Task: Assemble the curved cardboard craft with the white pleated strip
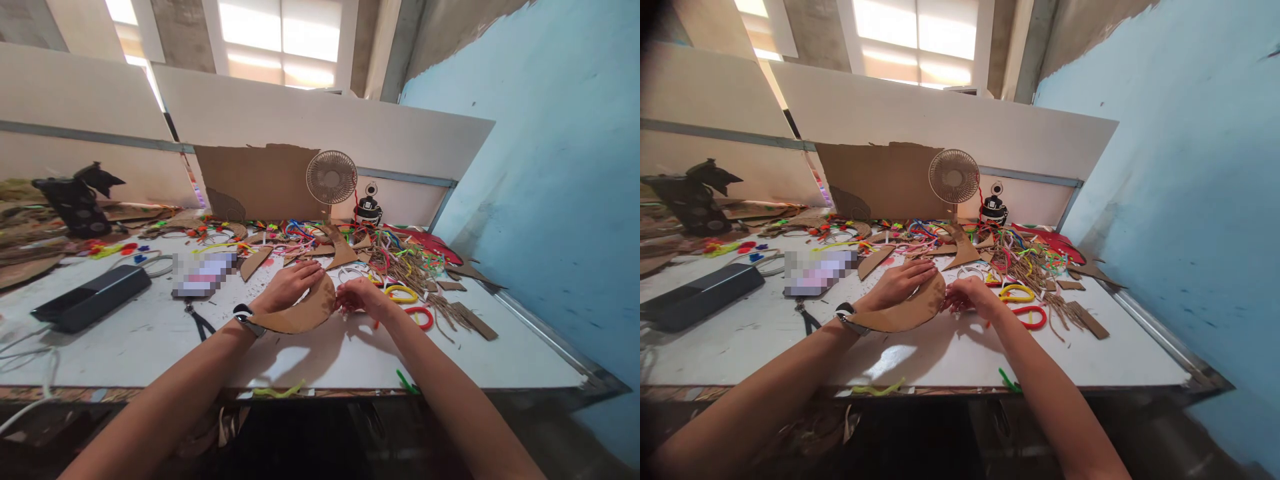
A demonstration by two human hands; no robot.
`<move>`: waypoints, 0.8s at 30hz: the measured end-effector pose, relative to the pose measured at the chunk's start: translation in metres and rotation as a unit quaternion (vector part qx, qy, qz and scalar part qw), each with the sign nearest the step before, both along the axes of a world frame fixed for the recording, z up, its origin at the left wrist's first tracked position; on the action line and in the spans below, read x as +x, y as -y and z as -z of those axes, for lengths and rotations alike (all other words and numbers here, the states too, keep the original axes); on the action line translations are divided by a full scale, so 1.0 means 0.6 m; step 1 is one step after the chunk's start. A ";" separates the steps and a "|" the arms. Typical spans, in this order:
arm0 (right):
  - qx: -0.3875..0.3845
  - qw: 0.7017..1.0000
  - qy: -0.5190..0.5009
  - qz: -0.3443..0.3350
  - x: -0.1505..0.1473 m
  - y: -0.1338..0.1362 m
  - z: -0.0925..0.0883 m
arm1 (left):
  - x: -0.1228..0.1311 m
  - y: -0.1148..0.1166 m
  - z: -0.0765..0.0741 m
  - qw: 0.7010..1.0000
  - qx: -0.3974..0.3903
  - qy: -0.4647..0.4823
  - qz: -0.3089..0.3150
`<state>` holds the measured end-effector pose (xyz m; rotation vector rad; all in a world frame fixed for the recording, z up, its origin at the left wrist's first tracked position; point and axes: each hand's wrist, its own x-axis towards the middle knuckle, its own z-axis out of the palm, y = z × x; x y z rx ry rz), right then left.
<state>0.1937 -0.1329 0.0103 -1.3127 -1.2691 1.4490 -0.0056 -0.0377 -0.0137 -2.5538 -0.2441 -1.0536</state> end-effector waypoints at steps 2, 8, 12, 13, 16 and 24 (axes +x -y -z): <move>-0.005 1.000 -0.003 0.003 0.000 0.000 -0.002 | 0.000 0.000 -0.001 1.000 0.001 0.003 0.000; 0.001 1.000 0.012 -0.005 0.002 0.001 -0.001 | -0.001 -0.001 -0.001 1.000 -0.003 -0.005 -0.001; 0.007 1.000 0.014 -0.009 0.002 0.001 0.000 | -0.002 0.000 -0.002 1.000 -0.005 -0.012 -0.001; 0.007 1.000 0.014 -0.008 0.002 0.001 0.000 | -0.002 0.000 -0.003 1.000 -0.006 -0.012 -0.002; 0.004 1.000 0.011 -0.008 0.003 0.001 0.001 | -0.002 0.001 -0.004 1.000 -0.004 -0.010 -0.005; 0.010 1.000 0.013 -0.013 0.004 0.000 0.002 | 0.000 0.000 -0.005 1.000 0.015 -0.007 0.003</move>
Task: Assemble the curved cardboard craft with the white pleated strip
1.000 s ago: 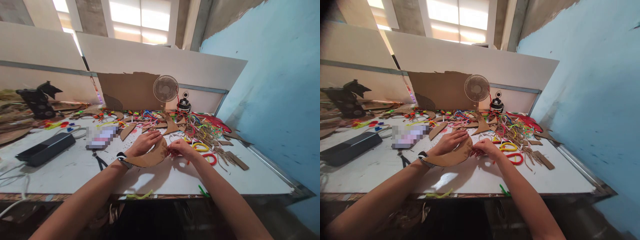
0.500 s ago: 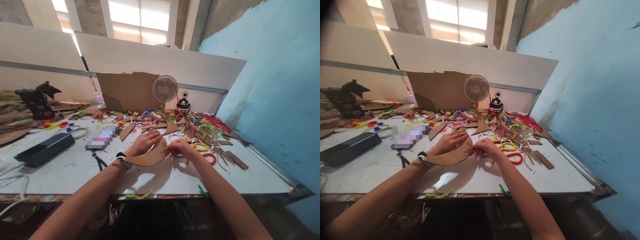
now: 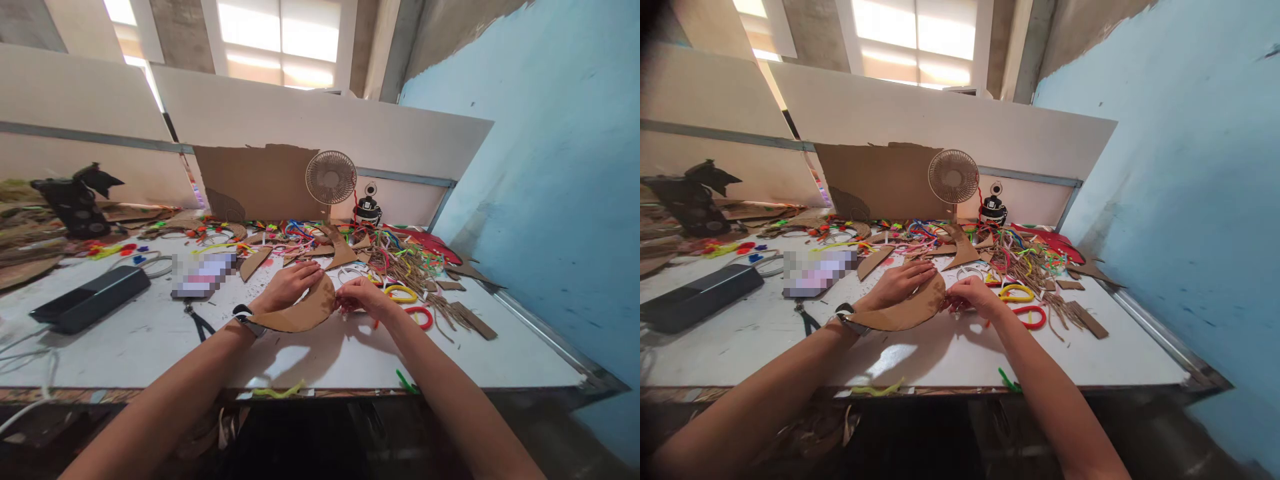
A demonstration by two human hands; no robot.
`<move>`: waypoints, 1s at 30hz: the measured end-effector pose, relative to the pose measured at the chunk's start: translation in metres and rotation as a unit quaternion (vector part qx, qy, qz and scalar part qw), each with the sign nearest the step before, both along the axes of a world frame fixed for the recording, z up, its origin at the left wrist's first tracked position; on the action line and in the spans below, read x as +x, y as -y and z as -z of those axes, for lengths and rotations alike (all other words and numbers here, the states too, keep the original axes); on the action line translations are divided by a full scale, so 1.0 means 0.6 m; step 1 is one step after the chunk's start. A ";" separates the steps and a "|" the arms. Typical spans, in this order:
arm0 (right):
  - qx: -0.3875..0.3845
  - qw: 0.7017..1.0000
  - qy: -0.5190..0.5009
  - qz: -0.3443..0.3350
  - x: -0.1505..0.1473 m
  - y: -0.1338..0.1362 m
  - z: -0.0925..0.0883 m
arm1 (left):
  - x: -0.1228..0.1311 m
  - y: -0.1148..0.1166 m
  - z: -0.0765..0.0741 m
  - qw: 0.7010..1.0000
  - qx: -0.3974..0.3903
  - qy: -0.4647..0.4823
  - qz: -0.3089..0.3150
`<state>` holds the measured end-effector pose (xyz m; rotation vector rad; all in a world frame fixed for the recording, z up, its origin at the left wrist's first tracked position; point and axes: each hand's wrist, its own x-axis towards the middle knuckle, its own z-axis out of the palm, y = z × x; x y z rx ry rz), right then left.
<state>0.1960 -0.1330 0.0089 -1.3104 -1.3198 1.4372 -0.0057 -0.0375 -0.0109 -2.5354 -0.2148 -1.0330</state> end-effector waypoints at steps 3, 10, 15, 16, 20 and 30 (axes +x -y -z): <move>-0.003 1.000 -0.002 -0.004 0.000 0.000 -0.001 | 0.000 0.001 -0.001 1.000 0.001 0.000 0.001; -0.016 1.000 -0.024 -0.008 0.003 -0.002 0.003 | -0.002 -0.001 0.004 1.000 -0.011 -0.007 -0.006; -0.018 1.000 -0.018 -0.010 0.001 -0.003 0.006 | -0.004 -0.001 0.004 1.000 -0.008 -0.005 -0.004; -0.015 1.000 -0.019 -0.013 0.000 -0.003 0.007 | -0.004 -0.001 0.003 1.000 -0.007 -0.002 0.000; -0.015 0.999 -0.025 -0.020 -0.001 -0.003 0.009 | -0.004 0.001 -0.002 1.000 0.002 0.012 0.016; -0.017 1.000 -0.022 -0.007 -0.004 -0.001 0.009 | -0.002 -0.003 0.001 0.999 0.038 0.011 -0.003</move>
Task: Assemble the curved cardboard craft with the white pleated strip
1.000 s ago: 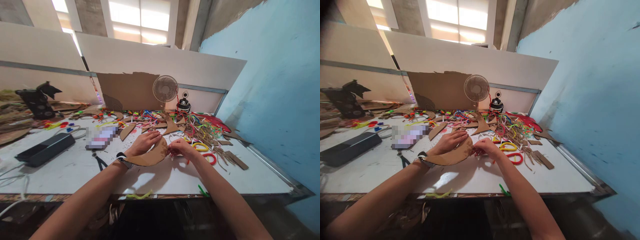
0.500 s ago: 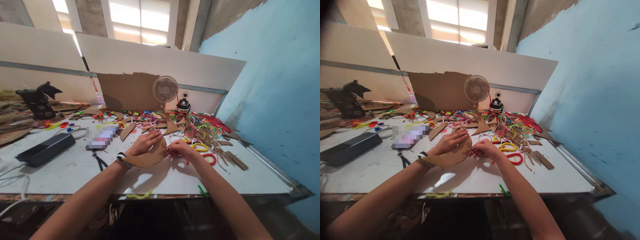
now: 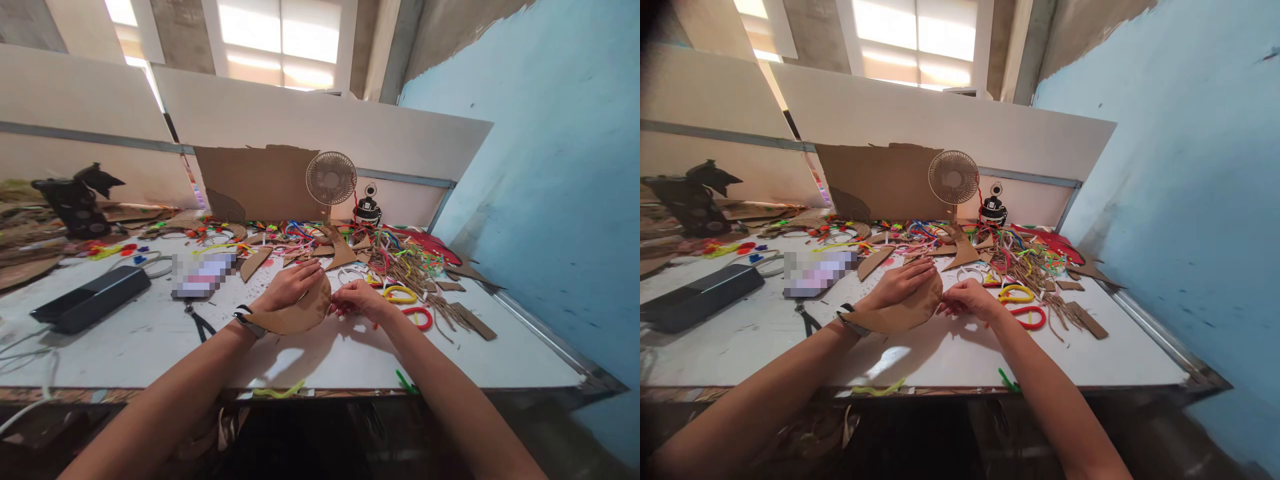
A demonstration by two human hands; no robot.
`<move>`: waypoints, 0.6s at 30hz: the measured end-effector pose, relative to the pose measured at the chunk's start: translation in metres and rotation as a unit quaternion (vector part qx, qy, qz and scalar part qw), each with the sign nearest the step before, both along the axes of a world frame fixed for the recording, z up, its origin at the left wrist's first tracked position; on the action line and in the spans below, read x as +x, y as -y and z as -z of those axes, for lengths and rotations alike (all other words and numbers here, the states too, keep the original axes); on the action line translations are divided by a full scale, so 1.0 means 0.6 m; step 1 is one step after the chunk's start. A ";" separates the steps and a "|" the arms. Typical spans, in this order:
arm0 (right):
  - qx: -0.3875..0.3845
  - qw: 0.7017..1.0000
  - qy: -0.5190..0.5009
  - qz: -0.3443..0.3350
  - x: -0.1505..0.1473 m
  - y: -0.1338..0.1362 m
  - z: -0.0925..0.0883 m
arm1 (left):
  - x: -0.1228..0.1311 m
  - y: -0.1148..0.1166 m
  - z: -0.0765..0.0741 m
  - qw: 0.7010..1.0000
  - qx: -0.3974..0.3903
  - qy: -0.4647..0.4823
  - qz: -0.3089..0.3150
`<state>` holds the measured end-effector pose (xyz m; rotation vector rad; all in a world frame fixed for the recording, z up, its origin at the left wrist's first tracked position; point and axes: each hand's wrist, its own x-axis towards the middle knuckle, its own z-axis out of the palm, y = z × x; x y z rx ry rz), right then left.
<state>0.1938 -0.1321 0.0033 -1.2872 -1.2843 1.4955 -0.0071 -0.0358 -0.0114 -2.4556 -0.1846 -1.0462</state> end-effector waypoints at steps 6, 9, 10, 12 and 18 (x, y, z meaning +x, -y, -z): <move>-0.007 1.000 -0.002 0.005 -0.002 0.000 0.001 | -0.001 -0.009 0.013 0.999 0.002 -0.017 -0.030; -0.011 1.000 -0.009 0.004 -0.003 -0.001 0.000 | -0.001 -0.012 0.017 0.999 0.004 -0.023 -0.025; -0.015 1.000 -0.015 0.005 -0.003 -0.001 0.000 | -0.002 -0.013 0.018 0.999 0.002 -0.024 -0.025; -0.024 0.999 -0.032 0.014 -0.002 -0.002 -0.001 | -0.002 -0.014 0.019 0.999 -0.002 -0.024 -0.029; -0.028 0.999 -0.039 0.009 0.001 -0.001 -0.002 | -0.005 -0.014 0.015 0.999 0.001 -0.032 -0.020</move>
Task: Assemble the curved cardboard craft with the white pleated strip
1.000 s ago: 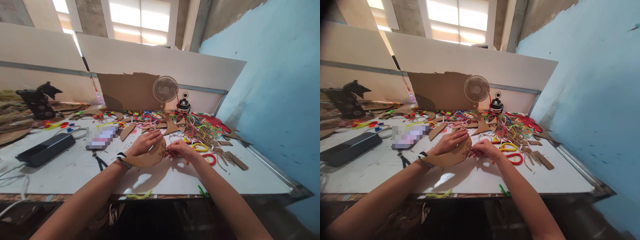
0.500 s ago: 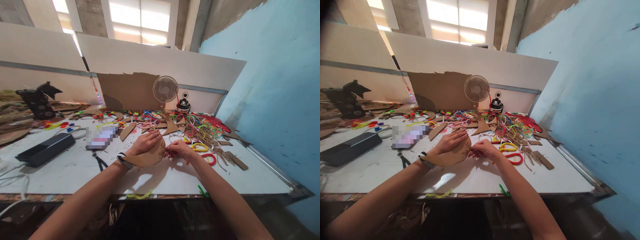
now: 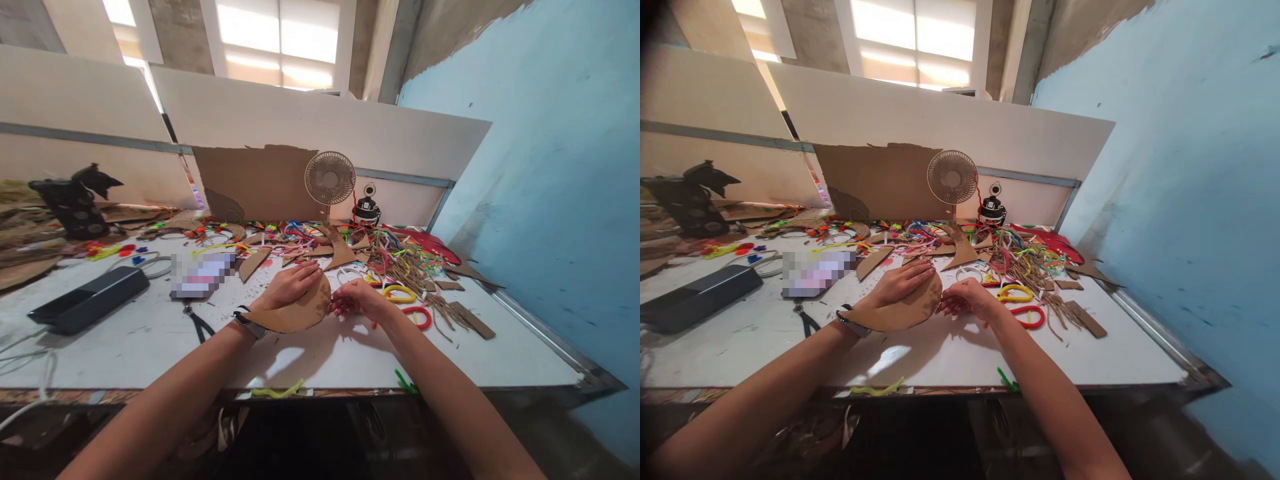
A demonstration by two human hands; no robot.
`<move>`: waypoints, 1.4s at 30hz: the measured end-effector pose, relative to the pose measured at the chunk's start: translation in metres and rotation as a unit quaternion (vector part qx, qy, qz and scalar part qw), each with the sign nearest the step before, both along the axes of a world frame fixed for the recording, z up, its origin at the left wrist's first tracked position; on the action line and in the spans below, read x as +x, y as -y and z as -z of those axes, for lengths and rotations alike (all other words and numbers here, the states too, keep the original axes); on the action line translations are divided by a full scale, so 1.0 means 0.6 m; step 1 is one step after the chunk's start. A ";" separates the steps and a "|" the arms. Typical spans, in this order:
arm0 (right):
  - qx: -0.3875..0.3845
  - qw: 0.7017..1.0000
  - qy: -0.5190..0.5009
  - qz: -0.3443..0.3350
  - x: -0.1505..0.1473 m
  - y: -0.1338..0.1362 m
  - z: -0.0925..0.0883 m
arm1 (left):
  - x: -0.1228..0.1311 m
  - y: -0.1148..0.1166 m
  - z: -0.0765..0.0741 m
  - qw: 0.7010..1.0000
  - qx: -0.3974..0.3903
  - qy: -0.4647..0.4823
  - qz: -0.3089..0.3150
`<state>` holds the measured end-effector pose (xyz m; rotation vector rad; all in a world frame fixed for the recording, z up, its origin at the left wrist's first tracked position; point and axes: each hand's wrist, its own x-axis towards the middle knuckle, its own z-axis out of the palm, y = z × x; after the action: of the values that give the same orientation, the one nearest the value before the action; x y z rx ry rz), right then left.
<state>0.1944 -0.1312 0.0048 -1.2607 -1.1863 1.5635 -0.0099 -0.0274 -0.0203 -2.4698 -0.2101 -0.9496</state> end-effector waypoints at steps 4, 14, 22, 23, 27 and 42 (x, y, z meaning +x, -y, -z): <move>0.008 1.000 0.010 -0.004 0.000 0.001 0.000 | 0.001 -0.001 0.002 1.000 -0.014 0.001 0.000; 0.013 1.000 0.014 -0.006 -0.001 0.003 -0.003 | 0.001 -0.001 0.002 1.000 -0.018 0.004 0.007; 0.011 1.000 0.011 -0.008 -0.001 0.004 -0.004 | 0.002 -0.002 0.002 1.000 -0.003 -0.003 -0.005; 0.011 1.000 0.011 -0.009 -0.001 0.004 -0.004 | 0.002 -0.003 0.003 1.000 -0.003 -0.004 -0.005; 0.020 1.000 0.020 -0.011 0.000 0.004 -0.002 | 0.002 -0.005 0.007 1.000 -0.022 -0.006 0.000; 0.018 1.000 0.009 -0.011 0.001 0.005 -0.006 | 0.002 -0.007 0.009 0.999 -0.035 0.004 0.008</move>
<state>0.1948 -0.1344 0.0083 -1.2436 -1.2384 1.5435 -0.0087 -0.0231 -0.0254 -2.5361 -0.2306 -0.9742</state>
